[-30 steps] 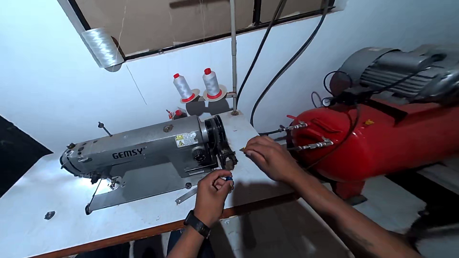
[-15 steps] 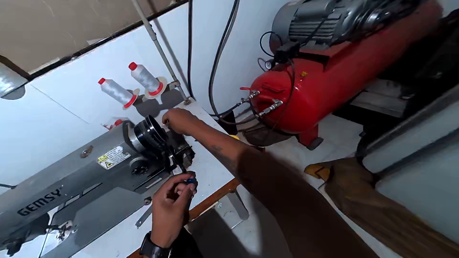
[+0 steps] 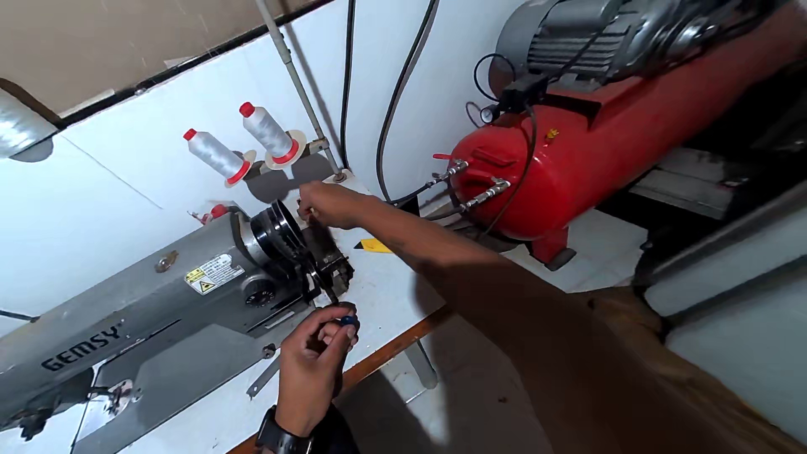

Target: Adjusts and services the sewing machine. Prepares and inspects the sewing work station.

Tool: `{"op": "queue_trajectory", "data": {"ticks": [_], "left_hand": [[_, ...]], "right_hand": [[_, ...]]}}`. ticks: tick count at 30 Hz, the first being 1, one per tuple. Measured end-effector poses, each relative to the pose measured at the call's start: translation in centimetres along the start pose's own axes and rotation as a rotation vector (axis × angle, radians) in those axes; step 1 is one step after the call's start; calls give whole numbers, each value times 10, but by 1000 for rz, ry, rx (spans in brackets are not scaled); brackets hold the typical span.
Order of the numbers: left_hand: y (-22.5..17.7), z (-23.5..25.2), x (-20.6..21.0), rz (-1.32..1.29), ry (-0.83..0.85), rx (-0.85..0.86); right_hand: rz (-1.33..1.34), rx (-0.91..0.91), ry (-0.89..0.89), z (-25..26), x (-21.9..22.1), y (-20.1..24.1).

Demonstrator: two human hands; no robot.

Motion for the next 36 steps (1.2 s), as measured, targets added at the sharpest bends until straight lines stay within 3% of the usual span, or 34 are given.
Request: {"op": "queue_trajectory", "data": {"ticks": [4,8,12,20,24,31,34,36], "left_hand": [[0,-2,-1,-8,7,-13],[0,-2,-3,-2,4,-13],[-2,-4,-4,-28,-35,-30],[0,-7,-14,-27,-127,-29],[1,-10,-17,-12,-157,-6],[-4,-2,-12,62,-119,32],[-3,1,-9,113,-102,12],[-3,1,-9,131,-107,3]], "right_hand": [[307,-199,-206,-55,-48,20],[577,-184,-235,-119,-76,49],[542,-101,-131,-156,-61,86],[398,-114,-181,-187,-21,119],[403,-125,-289,-188,7,124],[560,137,-421,-197,38,102],[549,394,-613,-215,34,82],[430,611,-623,-224,33,76]]}}
Point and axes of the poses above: each hand's wrist, its own z-axis towards the middle knuckle, its own x-axis out of the palm, y = z × x, the point moved 9 cm from there along z, towards the middle knuckle, and after that the axes turned 13 degrees about y, right-handed, at the moved point
